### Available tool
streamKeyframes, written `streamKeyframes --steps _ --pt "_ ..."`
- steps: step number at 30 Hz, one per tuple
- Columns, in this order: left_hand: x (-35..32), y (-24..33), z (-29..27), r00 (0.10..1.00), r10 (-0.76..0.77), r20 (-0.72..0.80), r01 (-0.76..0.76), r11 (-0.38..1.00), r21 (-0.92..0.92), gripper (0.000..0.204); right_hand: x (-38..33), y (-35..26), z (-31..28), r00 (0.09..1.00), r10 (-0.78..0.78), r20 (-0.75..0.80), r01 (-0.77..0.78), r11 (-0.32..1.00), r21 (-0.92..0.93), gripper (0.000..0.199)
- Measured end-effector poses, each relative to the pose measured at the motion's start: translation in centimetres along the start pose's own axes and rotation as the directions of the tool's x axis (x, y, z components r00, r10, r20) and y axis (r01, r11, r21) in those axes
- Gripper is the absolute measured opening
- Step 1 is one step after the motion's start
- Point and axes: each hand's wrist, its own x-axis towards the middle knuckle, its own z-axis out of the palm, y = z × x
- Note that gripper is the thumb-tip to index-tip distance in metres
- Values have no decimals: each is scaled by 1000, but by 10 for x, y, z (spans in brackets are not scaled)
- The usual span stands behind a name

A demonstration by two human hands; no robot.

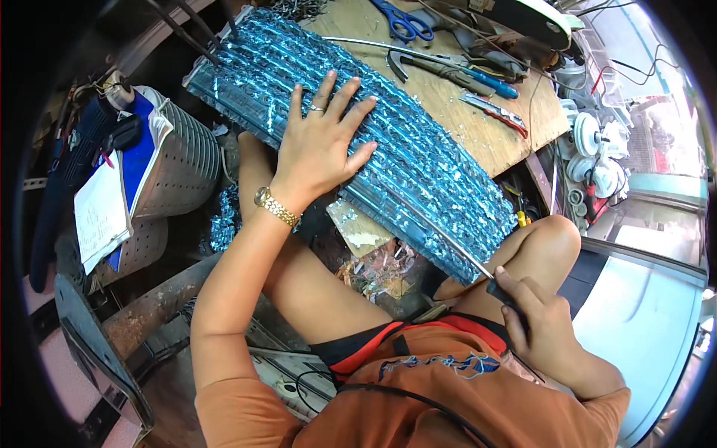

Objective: The person uses a screwdriver and hands to pry apart layers of a blue metal heat exchanger or filter component.

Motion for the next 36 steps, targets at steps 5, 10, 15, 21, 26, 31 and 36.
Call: streamKeyframes --steps 5,10,15,21,26,31,36 --pt "1 -8 -4 1000 25 -3 -25 1000 16 63 -2 37 33 998 31 -53 -9 932 363 54" --pt "13 -9 -2 998 -27 52 25 999 33 67 -25 58 30 987 -74 -144 121 930 347 53" --pt "13 -8 -1 999 -31 33 28 996 89 68 -25 60 16 1000 -12 -28 21 946 322 50" --pt "12 0 2 996 -49 69 44 996 78 70 -7 51 0 995 -70 -64 84 965 249 50" --pt "13 8 3 1000 -30 9 29 999 37 70 -2 23 -16 999 19 49 -26 990 142 52" --pt "9 5 4 999 -2 32 1 999 33 71 11 26 -16 999 23 48 -32 977 211 51" --pt "16 -4 2 1000 8 25 -9 999 31 71 -4 64 21 980 -122 -157 173 913 369 50"
